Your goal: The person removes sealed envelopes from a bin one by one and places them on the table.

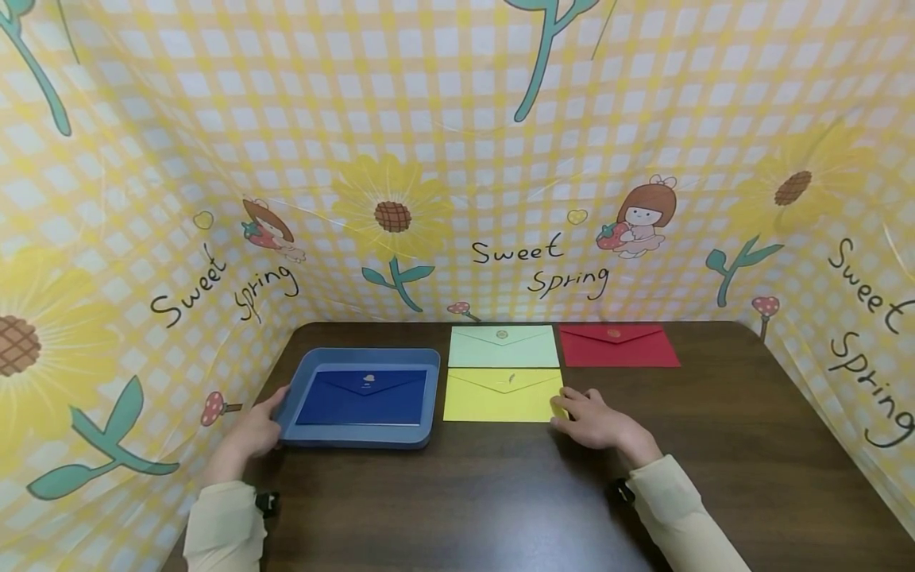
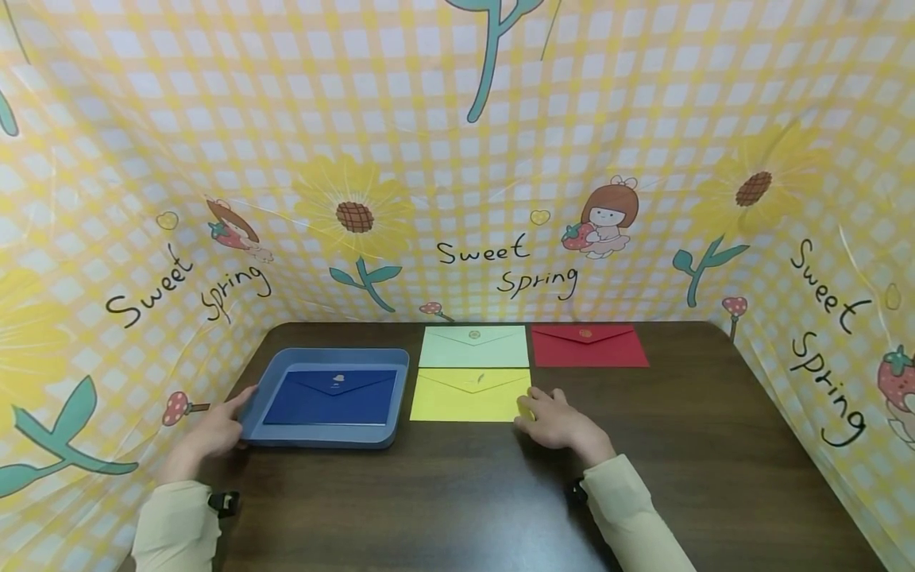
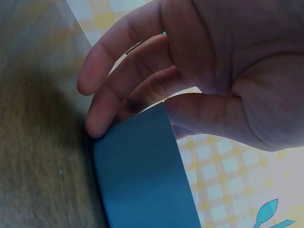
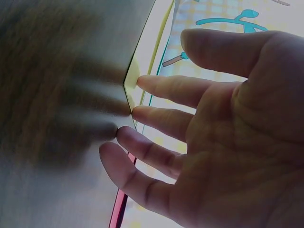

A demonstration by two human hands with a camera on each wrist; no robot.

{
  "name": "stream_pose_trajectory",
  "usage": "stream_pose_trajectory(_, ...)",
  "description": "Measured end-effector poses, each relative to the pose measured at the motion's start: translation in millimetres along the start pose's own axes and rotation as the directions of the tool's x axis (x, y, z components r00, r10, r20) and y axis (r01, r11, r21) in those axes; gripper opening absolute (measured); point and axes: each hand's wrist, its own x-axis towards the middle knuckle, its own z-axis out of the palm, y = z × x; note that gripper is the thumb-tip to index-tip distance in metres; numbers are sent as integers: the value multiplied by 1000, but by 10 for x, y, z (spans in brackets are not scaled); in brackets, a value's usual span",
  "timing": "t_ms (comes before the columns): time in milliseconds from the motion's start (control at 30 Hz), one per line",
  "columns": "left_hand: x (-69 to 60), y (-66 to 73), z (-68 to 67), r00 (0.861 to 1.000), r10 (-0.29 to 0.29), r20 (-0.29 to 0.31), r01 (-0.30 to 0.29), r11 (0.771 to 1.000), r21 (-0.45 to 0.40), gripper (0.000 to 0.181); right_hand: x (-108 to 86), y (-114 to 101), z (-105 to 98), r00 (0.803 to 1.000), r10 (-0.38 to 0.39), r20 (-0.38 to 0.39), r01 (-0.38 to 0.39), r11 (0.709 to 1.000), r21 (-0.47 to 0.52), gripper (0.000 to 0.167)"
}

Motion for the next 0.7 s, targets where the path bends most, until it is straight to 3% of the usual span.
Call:
stream_pose_trajectory(400, -4, -13, 2, 1000, 9, -5, -9, 1000, -29, 82, 57, 111, 64, 999, -19, -26, 19, 1000, -14, 58)
stream_pose_trajectory(700, -7, 11, -14, 1000, 15, -3, -15, 1000, -14, 81, 44, 46, 53, 1000, 1, -26, -2, 1000, -24, 57)
